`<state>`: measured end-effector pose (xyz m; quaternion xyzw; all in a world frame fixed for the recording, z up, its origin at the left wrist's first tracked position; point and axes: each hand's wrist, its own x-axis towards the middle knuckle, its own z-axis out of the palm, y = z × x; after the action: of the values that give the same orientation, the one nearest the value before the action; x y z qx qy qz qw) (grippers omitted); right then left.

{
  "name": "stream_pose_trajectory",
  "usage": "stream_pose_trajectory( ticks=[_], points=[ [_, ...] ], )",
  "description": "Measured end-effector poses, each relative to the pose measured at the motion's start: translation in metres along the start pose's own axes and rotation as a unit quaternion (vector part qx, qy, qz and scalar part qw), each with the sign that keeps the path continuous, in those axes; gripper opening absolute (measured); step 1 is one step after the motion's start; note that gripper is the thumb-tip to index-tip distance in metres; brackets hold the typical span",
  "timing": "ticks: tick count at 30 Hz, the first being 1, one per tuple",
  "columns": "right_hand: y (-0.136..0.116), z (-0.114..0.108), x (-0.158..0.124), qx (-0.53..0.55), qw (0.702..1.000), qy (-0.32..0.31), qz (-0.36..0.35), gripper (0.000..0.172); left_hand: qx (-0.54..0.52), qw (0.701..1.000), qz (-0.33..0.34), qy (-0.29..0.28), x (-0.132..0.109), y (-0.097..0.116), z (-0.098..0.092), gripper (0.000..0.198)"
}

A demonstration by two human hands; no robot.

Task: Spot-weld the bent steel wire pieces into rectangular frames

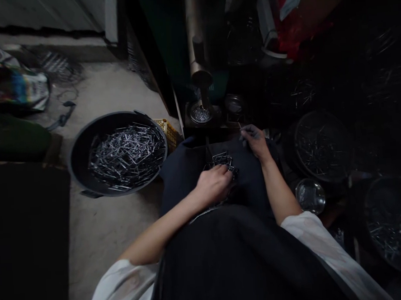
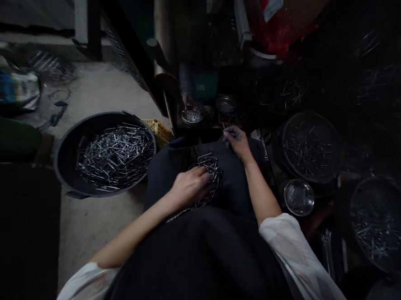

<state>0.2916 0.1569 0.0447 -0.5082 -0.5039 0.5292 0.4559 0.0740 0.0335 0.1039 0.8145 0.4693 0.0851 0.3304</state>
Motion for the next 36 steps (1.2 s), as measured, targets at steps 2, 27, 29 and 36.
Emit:
stream_pose_trajectory(
  ticks=[2,27,29,36],
  points=[
    [0.000,0.001,0.000,-0.008,1.000,-0.002,-0.001,0.035,0.022,0.999,-0.018,-0.037,0.014,0.013,0.016,0.011],
    [-0.039,0.054,-0.036,-0.201,0.936,-0.208,-0.199,0.040,-0.421,0.796,-0.237,0.366,0.011,-0.073,-0.019,0.030],
    [-0.042,0.061,-0.033,-0.222,0.921,-0.224,-0.227,0.038,-0.453,0.780,-0.235,0.362,0.017,-0.067,-0.013,0.031],
    [-0.044,0.062,-0.022,-0.241,0.903,-0.259,-0.246,0.039,-0.479,0.790,-0.171,0.341,0.022,-0.057,-0.006,0.028]
  ],
)
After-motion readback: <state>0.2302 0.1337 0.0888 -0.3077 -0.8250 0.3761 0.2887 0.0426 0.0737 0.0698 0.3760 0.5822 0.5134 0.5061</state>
